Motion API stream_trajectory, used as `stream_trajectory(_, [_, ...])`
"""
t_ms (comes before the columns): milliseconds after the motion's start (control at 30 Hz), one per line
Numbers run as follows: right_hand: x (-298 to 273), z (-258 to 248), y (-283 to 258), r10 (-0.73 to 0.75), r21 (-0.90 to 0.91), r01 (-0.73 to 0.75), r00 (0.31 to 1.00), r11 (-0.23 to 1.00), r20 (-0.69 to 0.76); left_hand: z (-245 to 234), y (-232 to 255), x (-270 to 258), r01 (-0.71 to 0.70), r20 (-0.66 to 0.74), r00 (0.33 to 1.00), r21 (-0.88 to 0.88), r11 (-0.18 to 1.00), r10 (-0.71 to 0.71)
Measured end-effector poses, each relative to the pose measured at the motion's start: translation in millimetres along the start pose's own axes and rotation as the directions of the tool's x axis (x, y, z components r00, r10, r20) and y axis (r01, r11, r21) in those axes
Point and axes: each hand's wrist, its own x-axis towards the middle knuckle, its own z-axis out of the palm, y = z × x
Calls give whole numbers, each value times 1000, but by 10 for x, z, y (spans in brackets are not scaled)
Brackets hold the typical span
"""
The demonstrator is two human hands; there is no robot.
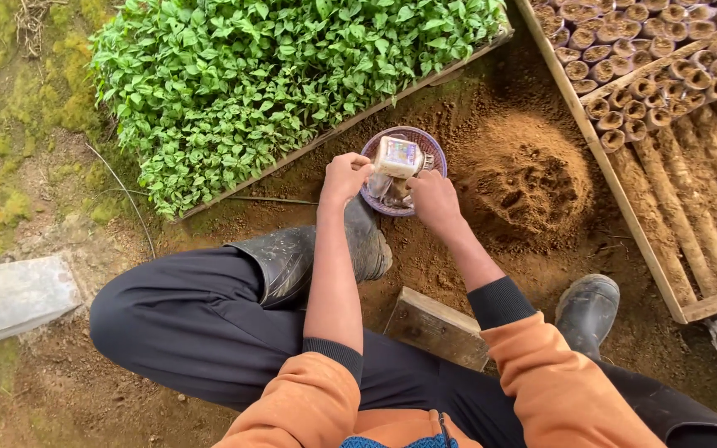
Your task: The person sits cross-legged on the ground and repeatedly scoops soil into small plastic bags, then places the filled bags into a wooden tray. The person handles soil, plastic bags, and a wooden tray filled with seedling bags.
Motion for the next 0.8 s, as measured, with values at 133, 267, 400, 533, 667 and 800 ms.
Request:
stream_trajectory(133, [71,259,-70,-55,-31,54,998,998,-33,47,-279,98,47,-99,994,61,997,-41])
stream_trajectory(267, [204,586,-52,-42,-33,41,998,999,-46,142,-323,80,110,-123,988,175,978,-89])
stream_trajectory(400, [276,719,115,95,-52,-88,985,995,147,183,-145,-57,26,-98,995,134,991,-13])
stream_trajectory(533, [243,572,321,95,-138,-64,968,988,232,200,12,-169,-21,-75,997,74,997,27])
stream_trajectory(667, [225,272,190,-19,-56,39,949,998,315,224,45,-171,-54,20,998,95,994,52])
stream_trajectory(800, [203,387,227,-15,-67,35,959,997,284,239,53,-197,-77,110,992,66,995,69])
